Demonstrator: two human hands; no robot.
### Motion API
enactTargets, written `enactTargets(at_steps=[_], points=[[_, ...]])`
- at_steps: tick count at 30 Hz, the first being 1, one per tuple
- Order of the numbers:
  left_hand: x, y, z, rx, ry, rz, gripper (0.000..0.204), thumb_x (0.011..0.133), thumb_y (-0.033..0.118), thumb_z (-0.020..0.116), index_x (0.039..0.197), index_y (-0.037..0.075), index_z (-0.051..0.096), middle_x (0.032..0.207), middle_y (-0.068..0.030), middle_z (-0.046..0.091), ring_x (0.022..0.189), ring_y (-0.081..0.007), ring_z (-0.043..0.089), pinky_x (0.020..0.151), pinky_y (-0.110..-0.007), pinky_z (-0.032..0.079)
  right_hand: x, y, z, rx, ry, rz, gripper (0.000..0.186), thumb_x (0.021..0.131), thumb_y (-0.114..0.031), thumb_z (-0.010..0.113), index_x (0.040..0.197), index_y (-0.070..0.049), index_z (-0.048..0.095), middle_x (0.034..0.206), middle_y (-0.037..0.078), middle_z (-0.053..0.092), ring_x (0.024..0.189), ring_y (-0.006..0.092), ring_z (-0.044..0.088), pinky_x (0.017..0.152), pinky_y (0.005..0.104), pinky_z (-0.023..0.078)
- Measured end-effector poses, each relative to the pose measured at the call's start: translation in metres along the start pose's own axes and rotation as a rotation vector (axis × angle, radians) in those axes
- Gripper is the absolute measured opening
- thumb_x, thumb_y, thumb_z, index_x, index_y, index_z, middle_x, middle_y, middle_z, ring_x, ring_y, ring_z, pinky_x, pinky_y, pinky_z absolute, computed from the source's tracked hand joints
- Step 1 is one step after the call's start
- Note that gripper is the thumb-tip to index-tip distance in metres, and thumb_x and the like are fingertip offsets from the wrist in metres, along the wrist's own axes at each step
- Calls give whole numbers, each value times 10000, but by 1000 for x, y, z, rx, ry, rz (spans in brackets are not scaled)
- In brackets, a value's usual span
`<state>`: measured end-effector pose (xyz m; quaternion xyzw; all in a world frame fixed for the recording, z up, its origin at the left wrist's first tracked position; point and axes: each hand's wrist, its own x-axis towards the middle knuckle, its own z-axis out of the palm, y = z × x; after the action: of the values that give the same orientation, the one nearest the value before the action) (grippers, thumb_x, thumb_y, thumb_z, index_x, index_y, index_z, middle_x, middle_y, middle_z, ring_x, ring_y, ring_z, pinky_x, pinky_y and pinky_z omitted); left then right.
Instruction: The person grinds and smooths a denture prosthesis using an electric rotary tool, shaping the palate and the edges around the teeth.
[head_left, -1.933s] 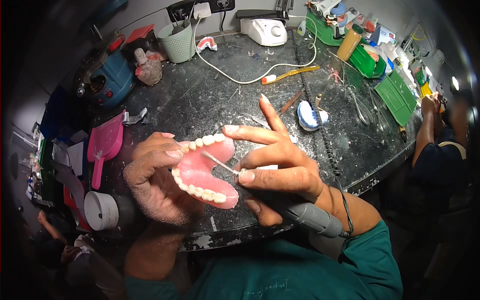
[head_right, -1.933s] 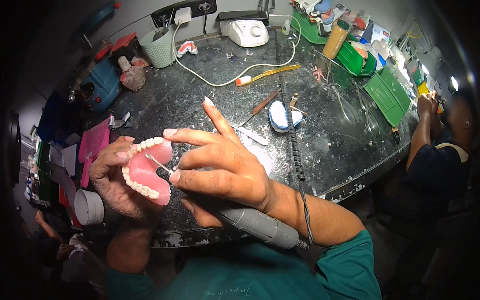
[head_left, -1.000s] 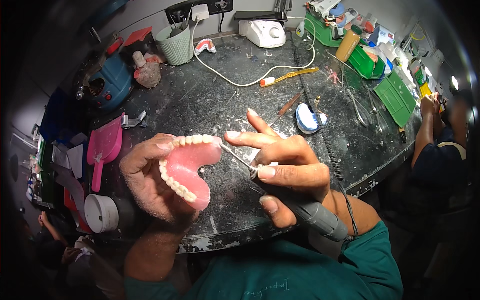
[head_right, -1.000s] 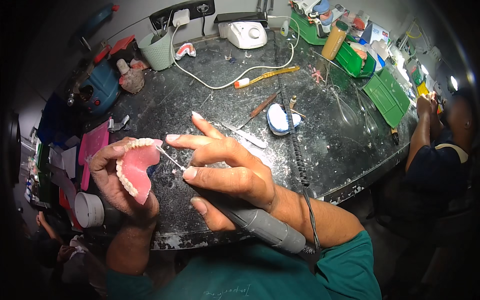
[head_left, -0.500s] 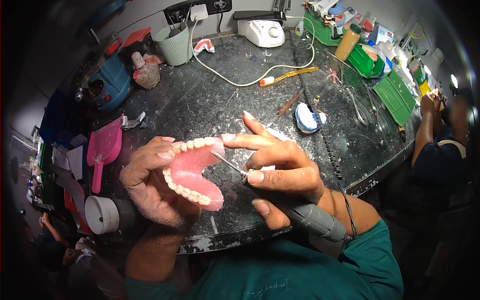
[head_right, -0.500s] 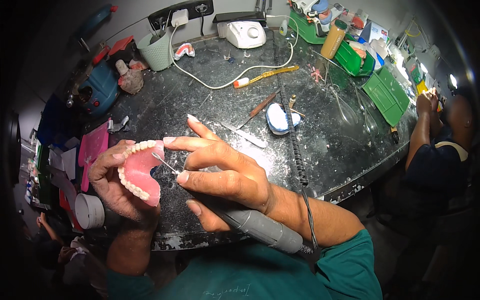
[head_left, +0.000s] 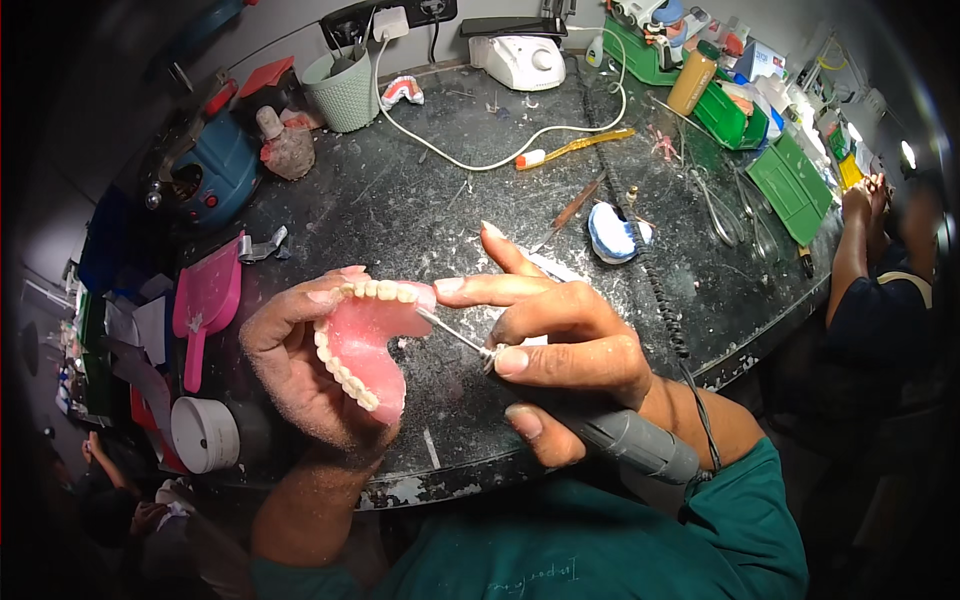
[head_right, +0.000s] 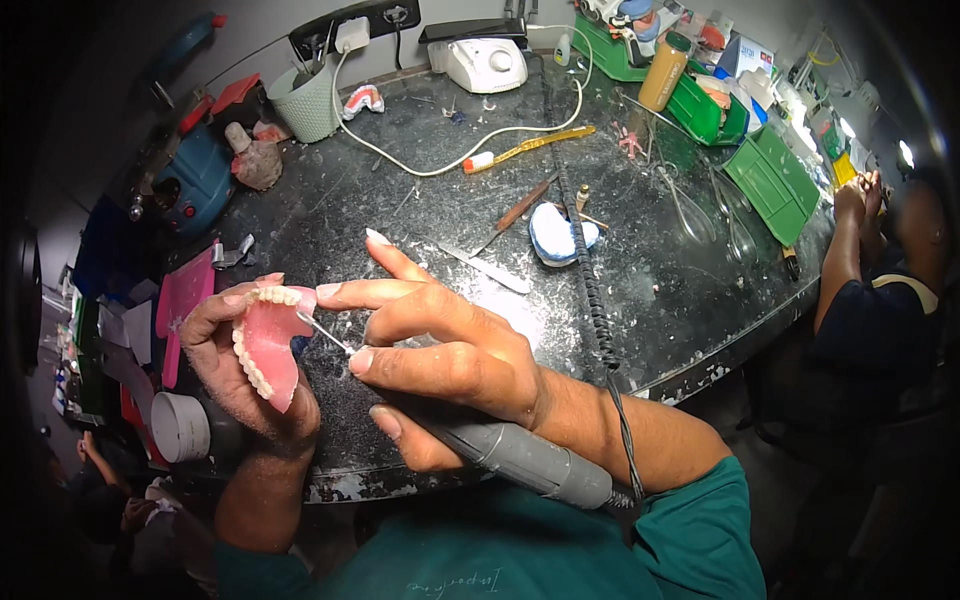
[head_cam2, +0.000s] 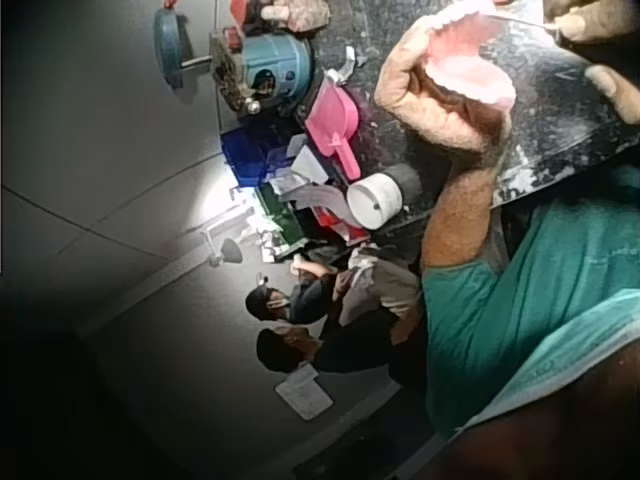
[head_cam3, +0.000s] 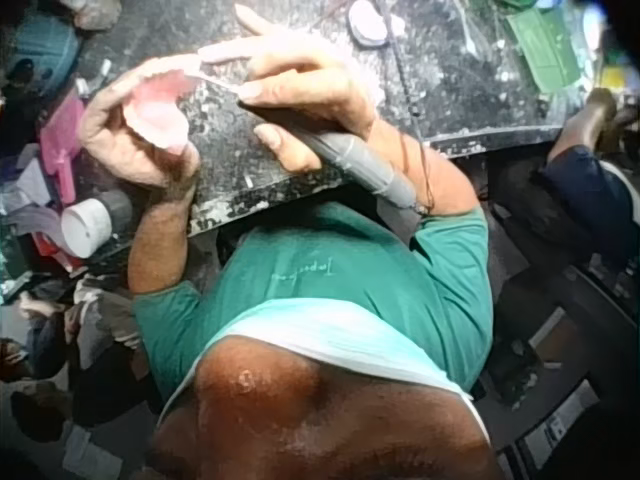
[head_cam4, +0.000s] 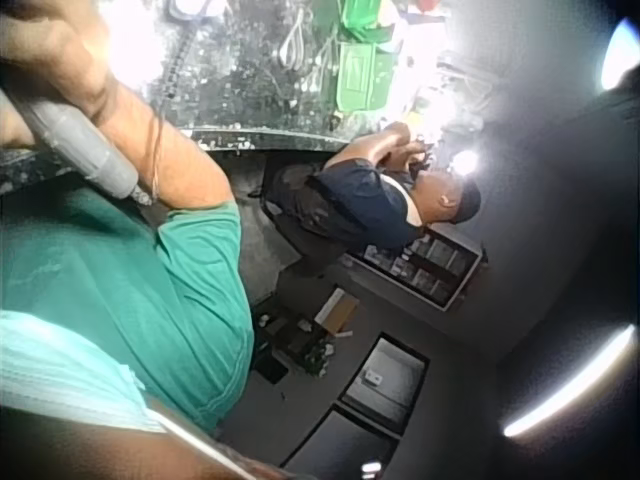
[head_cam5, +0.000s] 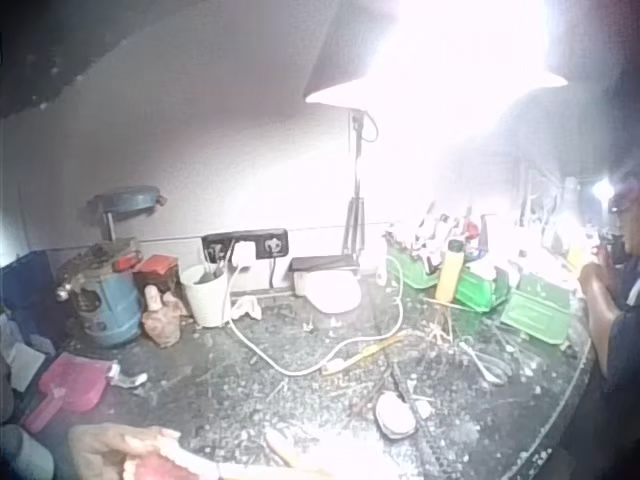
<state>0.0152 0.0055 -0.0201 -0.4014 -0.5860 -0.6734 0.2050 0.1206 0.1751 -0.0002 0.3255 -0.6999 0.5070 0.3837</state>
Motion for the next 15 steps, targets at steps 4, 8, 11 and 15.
enactTargets(at_steps=[4, 8, 11, 15], points=[[2, 4, -1, 40, -7, 9, 835, 792, 715, 662, 1203, 24, 436, 1046, -154, 607, 1017, -269, 623, 973, -457, 490, 1, -2, 6, 58, 108, 11, 439, 743, 39, 681, 1163, -45, 583, 1000, 129, 562, 1176, 444, 605, 1123, 670, 255], [3, 2, -4, 53, -24, 77, 815, 799, 698, 669, 1202, 27, 439, 1043, -151, 608, 1023, -276, 624, 991, -465, 487, 1, -1, 2, 27, 60, 4, 381, 810, -43, 669, 1176, -51, 566, 1010, 138, 553, 1173, 467, 597, 1132, 677, 224], [2, 2, -4, 45, -43, 105, 809, 797, 683, 684, 1203, 28, 437, 1054, -150, 597, 1027, -285, 623, 998, -466, 486, 0, -1, 1, 17, 36, 2, 332, 881, -119, 655, 1188, -54, 546, 1018, 149, 541, 1168, 488, 589, 1141, 683, 192], [0, 9, -5, 124, -3, 20, 842, 766, 703, 697, 1205, 34, 435, 1078, -149, 579, 1039, -290, 619, 993, -467, 489, 2, -4, 4, 27, 88, 13, 458, 730, 17, 691, 1171, -56, 587, 994, 119, 564, 1175, 450, 605, 1122, 674, 248]])
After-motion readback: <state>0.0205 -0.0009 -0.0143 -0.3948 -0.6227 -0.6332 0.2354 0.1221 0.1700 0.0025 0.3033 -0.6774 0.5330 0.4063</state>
